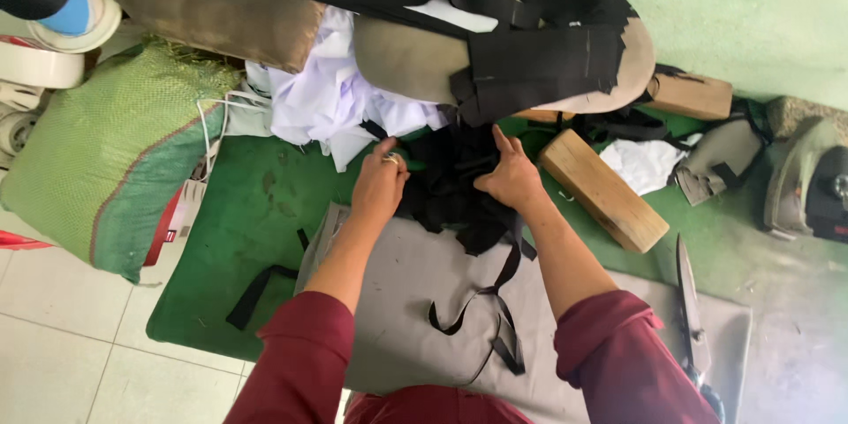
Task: The person cuts a piece of black fabric using shears, then irons it on a workbench. They trim the edges of the black fabric again and place it on a white fabric sheet. Finally, they cut the white fabric around the black piece.
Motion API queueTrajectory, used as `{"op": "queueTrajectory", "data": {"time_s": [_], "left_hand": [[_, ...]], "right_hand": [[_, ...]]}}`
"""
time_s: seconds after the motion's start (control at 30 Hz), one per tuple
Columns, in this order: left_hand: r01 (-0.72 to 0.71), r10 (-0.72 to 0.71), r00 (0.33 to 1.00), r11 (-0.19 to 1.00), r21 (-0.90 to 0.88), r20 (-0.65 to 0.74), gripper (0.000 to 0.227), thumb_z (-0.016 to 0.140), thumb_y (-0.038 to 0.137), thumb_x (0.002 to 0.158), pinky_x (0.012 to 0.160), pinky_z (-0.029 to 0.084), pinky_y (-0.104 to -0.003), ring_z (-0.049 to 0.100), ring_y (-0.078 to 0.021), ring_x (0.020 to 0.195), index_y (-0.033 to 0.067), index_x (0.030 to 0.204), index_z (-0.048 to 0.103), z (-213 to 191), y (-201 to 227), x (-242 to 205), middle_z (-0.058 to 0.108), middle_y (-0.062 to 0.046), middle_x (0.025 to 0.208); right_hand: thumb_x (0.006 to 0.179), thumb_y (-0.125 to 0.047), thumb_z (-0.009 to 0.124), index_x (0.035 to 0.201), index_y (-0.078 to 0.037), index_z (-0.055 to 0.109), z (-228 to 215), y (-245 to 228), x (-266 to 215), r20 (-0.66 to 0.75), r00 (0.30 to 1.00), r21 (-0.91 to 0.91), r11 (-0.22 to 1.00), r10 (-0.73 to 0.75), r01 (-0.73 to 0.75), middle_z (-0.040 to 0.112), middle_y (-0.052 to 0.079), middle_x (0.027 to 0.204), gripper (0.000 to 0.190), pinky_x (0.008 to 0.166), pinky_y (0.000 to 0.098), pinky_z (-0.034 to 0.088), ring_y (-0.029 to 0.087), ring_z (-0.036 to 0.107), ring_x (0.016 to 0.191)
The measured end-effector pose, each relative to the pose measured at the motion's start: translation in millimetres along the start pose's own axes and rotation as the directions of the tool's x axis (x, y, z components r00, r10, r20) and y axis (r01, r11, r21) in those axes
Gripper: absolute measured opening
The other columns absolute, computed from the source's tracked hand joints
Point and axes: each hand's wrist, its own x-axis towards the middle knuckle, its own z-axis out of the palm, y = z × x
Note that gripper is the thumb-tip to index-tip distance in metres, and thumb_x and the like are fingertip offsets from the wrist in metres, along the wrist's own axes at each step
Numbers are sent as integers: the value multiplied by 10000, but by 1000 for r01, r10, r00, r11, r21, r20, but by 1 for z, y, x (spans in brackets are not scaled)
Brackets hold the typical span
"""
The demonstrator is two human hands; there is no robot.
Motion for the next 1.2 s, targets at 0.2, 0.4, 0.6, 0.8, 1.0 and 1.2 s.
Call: {"op": "queueTrajectory", "data": {"time_s": [0.2,0.4,0.6,0.8,1.0,1.2], "left_hand": [[61,-62,998,997,-42,-28,92,753,159,902,750,589,-386,713,-280,869,157,894,661,-39,44,1,661,-36,837],[186,-186,974,983,-9,-131,90,685,50,946,757,559,-390,699,-281,870,44,1002,756,-207,81,-106,729,-126,961],[661,-634,742,747,75,-219,202,678,105,1022,829,512,-468,613,-297,971,79,1218,720,-215,-32,-245,636,-135,1111],[499,-462,864,838,220,-201,88,656,98,1052,738,525,-494,630,-401,807,12,1072,647,-193,-51,-217,562,-214,1138],[252,-240,940,968,18,-241,161,715,-11,892,885,520,-452,700,-383,951,123,969,758,-204,53,-140,732,-134,920],[310,-317,912,948,68,261,204,637,113,989,935,579,-442,701,-375,1093,114,1177,716,-130,117,-133,675,-155,1104]], "right_hand": [[576,-206,821,1242,-148,674,-3,12,-76,-342,912,84,959,-227,270,669,131,1112,685,874,553,555,411,673,1053],[575,-200,716,1178,-104,664,20,71,-260,-94,876,207,851,-474,483,679,84,1087,613,889,362,525,263,674,1025],[557,-327,848,1188,-347,718,86,92,-302,-62,987,-153,979,-150,139,-8,277,1724,645,1029,566,439,520,401,1418],[552,-323,765,1116,-242,689,102,62,-278,45,855,-287,813,-516,506,600,60,1392,575,960,553,456,417,575,1115],[562,-364,825,1208,-394,648,114,45,-248,21,952,-124,944,-304,304,685,-92,1108,671,942,389,561,222,703,1050],[636,-424,766,1642,-300,319,64,6,-204,303,951,-167,978,-68,124,697,97,1285,1108,966,479,551,331,706,1129]]}}
